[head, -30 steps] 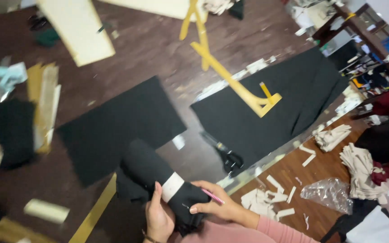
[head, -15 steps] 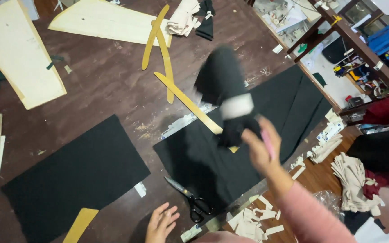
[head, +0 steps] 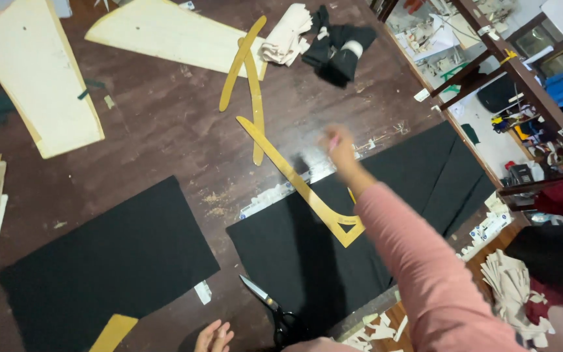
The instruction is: The person cuts a piece of black fabric using shears, guided by a yellow template. They then bundle the cut pieces with a white strip and mark them with a pink pencil. The person continues cutting additional fabric pieces using the same template and shears.
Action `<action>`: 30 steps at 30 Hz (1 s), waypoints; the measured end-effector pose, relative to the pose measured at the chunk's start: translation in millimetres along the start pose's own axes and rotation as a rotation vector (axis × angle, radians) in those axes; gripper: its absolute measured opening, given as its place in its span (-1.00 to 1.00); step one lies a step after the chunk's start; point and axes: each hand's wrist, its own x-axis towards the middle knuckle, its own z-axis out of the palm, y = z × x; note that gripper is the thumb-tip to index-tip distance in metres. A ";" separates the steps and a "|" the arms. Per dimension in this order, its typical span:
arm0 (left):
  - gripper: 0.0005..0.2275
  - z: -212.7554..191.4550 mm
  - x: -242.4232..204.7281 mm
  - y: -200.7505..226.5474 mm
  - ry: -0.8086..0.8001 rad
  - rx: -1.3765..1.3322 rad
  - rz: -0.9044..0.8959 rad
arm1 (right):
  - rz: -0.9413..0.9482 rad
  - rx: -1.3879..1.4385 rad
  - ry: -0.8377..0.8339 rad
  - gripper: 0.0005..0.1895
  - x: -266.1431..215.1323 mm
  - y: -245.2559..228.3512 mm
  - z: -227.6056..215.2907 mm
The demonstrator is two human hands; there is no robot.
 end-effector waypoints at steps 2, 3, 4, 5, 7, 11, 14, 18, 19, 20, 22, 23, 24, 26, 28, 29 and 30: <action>-0.64 -10.0 6.9 -7.5 -0.021 0.028 -0.026 | 0.140 -0.187 -0.218 -0.49 -83.8 -36.9 34.1; -0.64 -14.3 11.0 -11.1 -0.049 0.060 -0.044 | 0.273 -0.373 -0.427 -0.34 -125.2 -56.1 49.4; -0.64 -17.2 16.4 -17.9 -0.048 0.056 -0.049 | 0.274 -0.377 -0.432 -0.34 -157.3 -48.2 56.7; -0.63 -19.8 20.0 -27.6 -0.022 0.097 0.042 | -0.006 -0.325 -0.481 -0.52 -187.1 -42.5 68.3; -0.62 -33.4 37.5 -52.0 0.044 0.095 0.119 | -0.307 -0.250 -0.581 -0.68 -245.6 -52.2 80.9; -0.68 -74.1 49.1 -70.4 0.015 0.363 0.492 | -0.390 -0.252 -0.799 -0.80 -337.2 -77.1 86.5; -0.73 -120.9 66.9 -74.9 0.162 0.467 0.637 | -0.352 -0.459 -0.829 -0.72 -382.7 -60.4 92.0; -0.74 -198.0 82.3 -65.9 0.554 0.762 0.797 | -0.225 -0.873 -0.759 -0.55 -418.9 -58.5 92.3; -0.74 -213.2 68.8 -47.9 0.556 0.762 0.794 | -0.225 -0.872 -0.762 -0.55 -421.4 -51.4 91.2; -0.66 -228.6 55.3 -29.0 0.581 0.813 0.701 | -0.221 -0.928 -0.694 -0.56 -423.5 -44.7 90.4; -0.58 -266.7 55.2 -12.0 0.603 0.869 0.603 | -0.211 -0.980 -0.627 -0.57 -429.2 -36.2 92.2; -0.54 -287.6 67.8 -16.3 0.575 1.004 0.487 | -0.277 -0.946 -0.527 -0.60 -433.3 -34.2 91.6; -0.50 -308.4 80.4 -20.1 0.543 1.136 0.366 | -0.341 -0.910 -0.427 -0.63 -436.8 -32.5 91.2; -0.50 -334.8 71.3 -21.6 0.503 1.196 0.368 | -0.368 -0.959 -0.387 -0.69 -442.7 -40.4 95.3; -0.50 -361.9 70.5 -21.2 0.478 1.248 0.365 | -0.407 -0.998 -0.350 -0.75 -428.7 -39.2 105.2; -0.48 -376.6 69.7 -28.5 0.491 1.239 0.349 | -0.378 -1.039 -0.268 -0.77 -422.4 -32.7 105.8; -0.46 -390.4 69.5 -36.4 0.503 1.230 0.334 | -0.349 -1.078 -0.185 -0.78 -415.7 -25.0 106.3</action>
